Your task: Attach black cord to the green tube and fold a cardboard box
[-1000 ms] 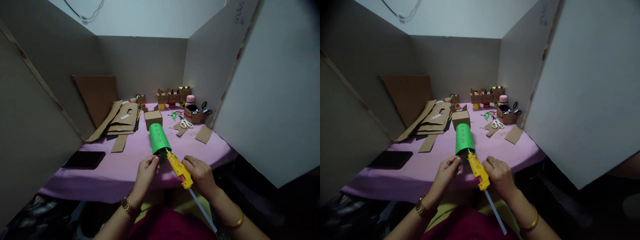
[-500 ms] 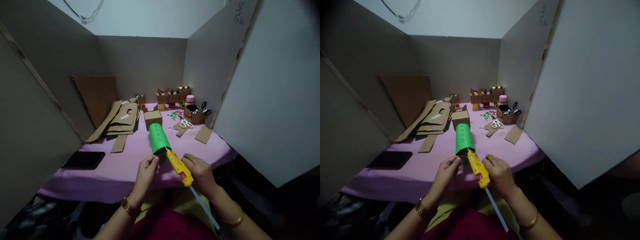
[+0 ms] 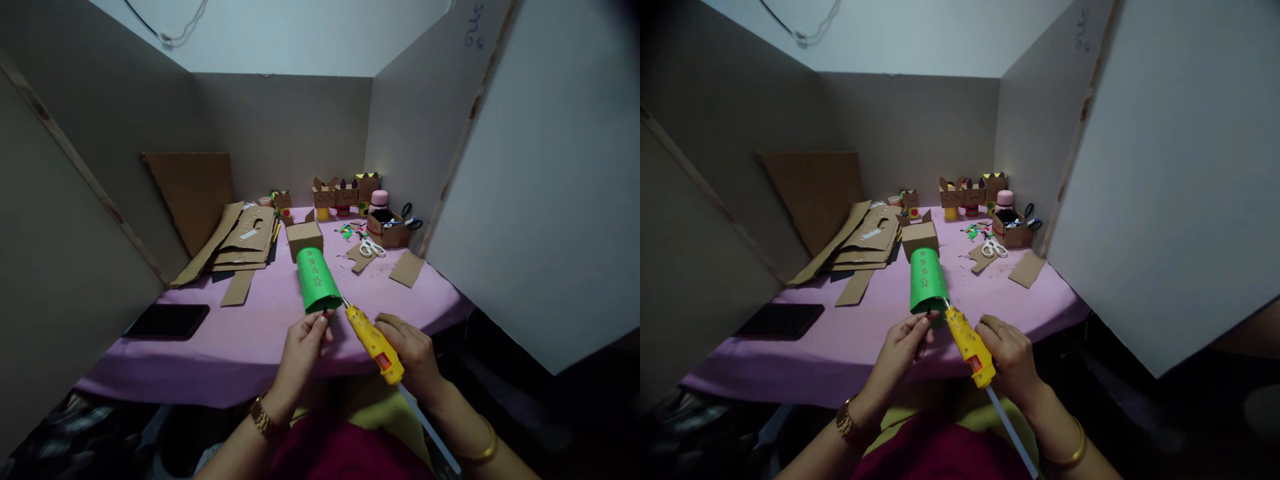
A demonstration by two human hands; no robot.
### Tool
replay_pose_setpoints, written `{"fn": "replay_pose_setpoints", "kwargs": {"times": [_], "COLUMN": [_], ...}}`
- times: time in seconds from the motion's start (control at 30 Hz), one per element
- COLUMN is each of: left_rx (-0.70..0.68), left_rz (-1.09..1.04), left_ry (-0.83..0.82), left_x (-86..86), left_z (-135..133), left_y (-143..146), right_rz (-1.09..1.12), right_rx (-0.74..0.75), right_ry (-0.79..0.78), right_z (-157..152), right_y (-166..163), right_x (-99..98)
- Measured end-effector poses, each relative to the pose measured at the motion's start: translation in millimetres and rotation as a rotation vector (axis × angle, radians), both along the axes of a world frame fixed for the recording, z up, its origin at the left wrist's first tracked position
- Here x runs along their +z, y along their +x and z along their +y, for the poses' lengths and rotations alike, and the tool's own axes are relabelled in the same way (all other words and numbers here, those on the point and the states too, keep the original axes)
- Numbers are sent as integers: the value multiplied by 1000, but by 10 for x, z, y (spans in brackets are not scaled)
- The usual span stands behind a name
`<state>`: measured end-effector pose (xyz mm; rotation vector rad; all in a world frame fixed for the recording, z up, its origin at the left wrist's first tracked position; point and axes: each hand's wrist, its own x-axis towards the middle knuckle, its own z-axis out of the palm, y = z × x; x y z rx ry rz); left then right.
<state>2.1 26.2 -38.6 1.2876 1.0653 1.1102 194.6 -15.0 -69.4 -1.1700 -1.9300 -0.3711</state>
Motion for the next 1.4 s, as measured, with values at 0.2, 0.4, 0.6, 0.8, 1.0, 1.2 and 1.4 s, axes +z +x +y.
{"fn": "replay_pose_setpoints", "kwargs": {"times": [0.2, 0.4, 0.6, 0.8, 1.0, 1.2, 1.4], "left_rx": [15, 32, 48, 46, 62, 71, 73], "left_rz": [-72, -127, -181, -210, -229, -245, -289], "left_ry": [-59, -95, -104, -126, -126, -122, -138], "left_x": [28, 38, 58, 121, 114, 75, 91], "left_z": [17, 73, 61, 26, 23, 13, 21], "left_y": [96, 152, 178, 194, 198, 202, 196], "right_rz": [128, 228, 313, 406, 488, 521, 615], "right_rx": [93, 142, 206, 225, 226, 209, 232], "right_ry": [-65, -129, -222, -256, -304, -367, -462], "right_z": [22, 13, 23, 47, 51, 103, 152], "right_y": [-29, -79, -114, -138, -199, -256, -280], "right_x": [7, 62, 52, 27, 173, 236, 284]}}
